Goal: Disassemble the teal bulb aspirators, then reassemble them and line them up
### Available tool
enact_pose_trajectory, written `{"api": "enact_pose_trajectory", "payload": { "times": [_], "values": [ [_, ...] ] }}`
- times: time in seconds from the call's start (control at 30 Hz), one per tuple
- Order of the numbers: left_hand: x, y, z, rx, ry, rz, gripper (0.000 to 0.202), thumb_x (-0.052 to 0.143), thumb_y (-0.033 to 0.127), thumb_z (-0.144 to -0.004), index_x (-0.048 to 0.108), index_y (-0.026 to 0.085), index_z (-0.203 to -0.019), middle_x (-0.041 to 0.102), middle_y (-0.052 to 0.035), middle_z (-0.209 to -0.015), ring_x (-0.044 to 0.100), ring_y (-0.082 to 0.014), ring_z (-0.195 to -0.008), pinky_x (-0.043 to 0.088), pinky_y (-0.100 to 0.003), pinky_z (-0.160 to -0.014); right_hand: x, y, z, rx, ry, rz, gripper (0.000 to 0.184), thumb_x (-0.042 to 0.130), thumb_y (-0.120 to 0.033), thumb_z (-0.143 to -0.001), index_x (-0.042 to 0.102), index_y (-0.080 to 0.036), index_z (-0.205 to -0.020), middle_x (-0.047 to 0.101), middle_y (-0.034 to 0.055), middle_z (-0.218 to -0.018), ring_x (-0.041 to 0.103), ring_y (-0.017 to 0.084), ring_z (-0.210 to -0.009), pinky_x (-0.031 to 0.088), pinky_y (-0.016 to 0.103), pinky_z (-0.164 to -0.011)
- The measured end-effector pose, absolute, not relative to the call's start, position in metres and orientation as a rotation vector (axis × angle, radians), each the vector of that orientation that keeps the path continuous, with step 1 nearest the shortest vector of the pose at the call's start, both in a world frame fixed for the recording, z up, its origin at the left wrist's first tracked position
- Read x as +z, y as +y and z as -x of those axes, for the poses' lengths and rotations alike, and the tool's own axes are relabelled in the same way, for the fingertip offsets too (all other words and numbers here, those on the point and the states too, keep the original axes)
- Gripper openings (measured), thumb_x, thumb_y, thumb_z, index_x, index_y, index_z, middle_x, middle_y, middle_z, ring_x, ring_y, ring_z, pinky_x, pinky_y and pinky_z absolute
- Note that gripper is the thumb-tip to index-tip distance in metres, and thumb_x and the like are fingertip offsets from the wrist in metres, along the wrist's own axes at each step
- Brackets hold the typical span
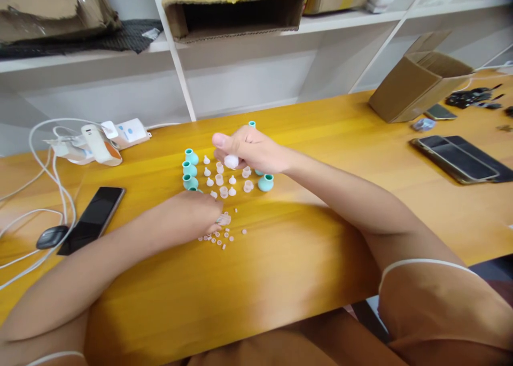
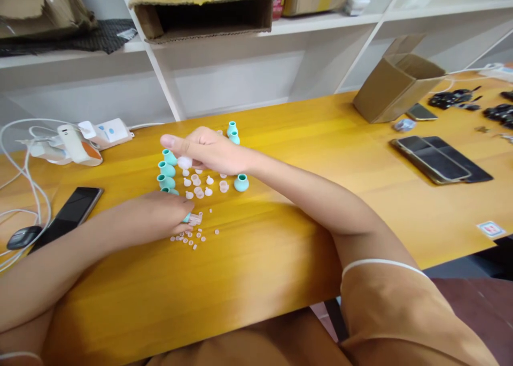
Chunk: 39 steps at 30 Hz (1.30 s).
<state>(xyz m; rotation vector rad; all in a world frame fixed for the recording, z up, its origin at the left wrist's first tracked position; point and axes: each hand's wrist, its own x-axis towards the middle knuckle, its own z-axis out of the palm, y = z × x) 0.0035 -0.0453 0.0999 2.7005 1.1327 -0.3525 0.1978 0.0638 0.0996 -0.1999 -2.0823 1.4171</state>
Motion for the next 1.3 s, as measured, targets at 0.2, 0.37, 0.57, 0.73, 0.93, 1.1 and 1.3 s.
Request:
{"api": "enact_pose_trajectory", "payload": {
  "times": [0.2,0.37,0.57,0.73,0.93,1.1,1.3],
  "values": [
    [0.112,-0.040,0.023,-0.175,1.093,-2.724,0.013,0.078,0.023,-0.089,0.070,0.026,-0.099,0.079,-0.0010,-0.091,0.073,-0.0237,-0.078,0.052,-0.030,-0.066,0.108,0.054,-0.201,1.373,-2.143,0.199,0.076,0.058,-0.079,-0.104,0.037,-0.021,-0.059,0.028,-0.0074,-0.055,0.021,0.007,-0.052,0.018,0.026,-0.048],
    [0.165,-0.035,0.065,0.027,1.196,-2.769,0.028,0.068,0.056,-0.105,0.074,0.029,-0.099,0.075,0.0026,-0.082,0.066,-0.0189,-0.064,0.046,-0.030,-0.061,0.109,0.057,-0.199,1.350,-2.027,0.330,0.077,0.056,-0.084,-0.101,0.035,-0.022,-0.061,0.029,-0.0065,-0.058,0.021,0.008,-0.055,0.017,0.027,-0.049],
    [0.189,-0.045,0.053,0.809,1.316,-2.874,0.026,0.068,0.050,-0.105,0.074,0.029,-0.090,0.076,0.0058,-0.083,0.065,-0.0131,-0.070,0.041,-0.032,-0.066,0.107,0.051,-0.192,1.419,-1.894,0.318,0.076,0.053,-0.082,-0.104,0.031,-0.023,-0.061,0.025,-0.0071,-0.058,0.020,0.008,-0.055,0.018,0.025,-0.049],
    [0.165,-0.040,0.024,0.898,1.149,-2.823,0.038,0.076,0.060,-0.101,0.069,0.024,-0.092,0.077,0.0038,-0.083,0.066,-0.0125,-0.067,0.043,-0.029,-0.063,0.100,0.034,-0.185,1.474,-1.900,0.269,0.074,0.049,-0.077,-0.109,0.046,-0.020,-0.063,0.032,-0.0072,-0.056,0.025,0.007,-0.053,0.020,0.023,-0.048],
    [0.157,-0.034,0.022,0.940,1.110,-2.672,0.030,0.074,0.052,-0.104,0.073,0.025,-0.089,0.075,0.0034,-0.078,0.063,-0.0126,-0.063,0.043,-0.028,-0.061,0.095,0.029,-0.180,1.490,-1.891,0.236,0.075,0.048,-0.077,-0.109,0.044,-0.019,-0.061,0.032,-0.0077,-0.055,0.026,0.006,-0.052,0.023,0.023,-0.050],
    [0.161,-0.034,0.025,0.873,1.109,-2.619,0.026,0.075,0.044,-0.103,0.073,0.023,-0.089,0.077,0.0017,-0.083,0.063,-0.0124,-0.066,0.046,-0.027,-0.065,0.094,0.032,-0.180,1.457,-1.889,0.182,0.072,0.045,-0.074,-0.112,0.040,-0.021,-0.063,0.029,-0.0084,-0.055,0.025,0.006,-0.051,0.024,0.022,-0.049],
    [0.170,-0.039,0.030,0.707,1.098,-2.673,0.009,0.074,0.032,-0.094,0.071,0.024,-0.089,0.073,0.0047,-0.076,0.058,-0.0118,-0.060,0.042,-0.026,-0.060,0.098,0.034,-0.187,1.388,-2.021,0.197,0.071,0.046,-0.073,-0.112,0.046,-0.020,-0.065,0.035,-0.0075,-0.056,0.030,0.006,-0.052,0.025,0.022,-0.047]
  ]
}}
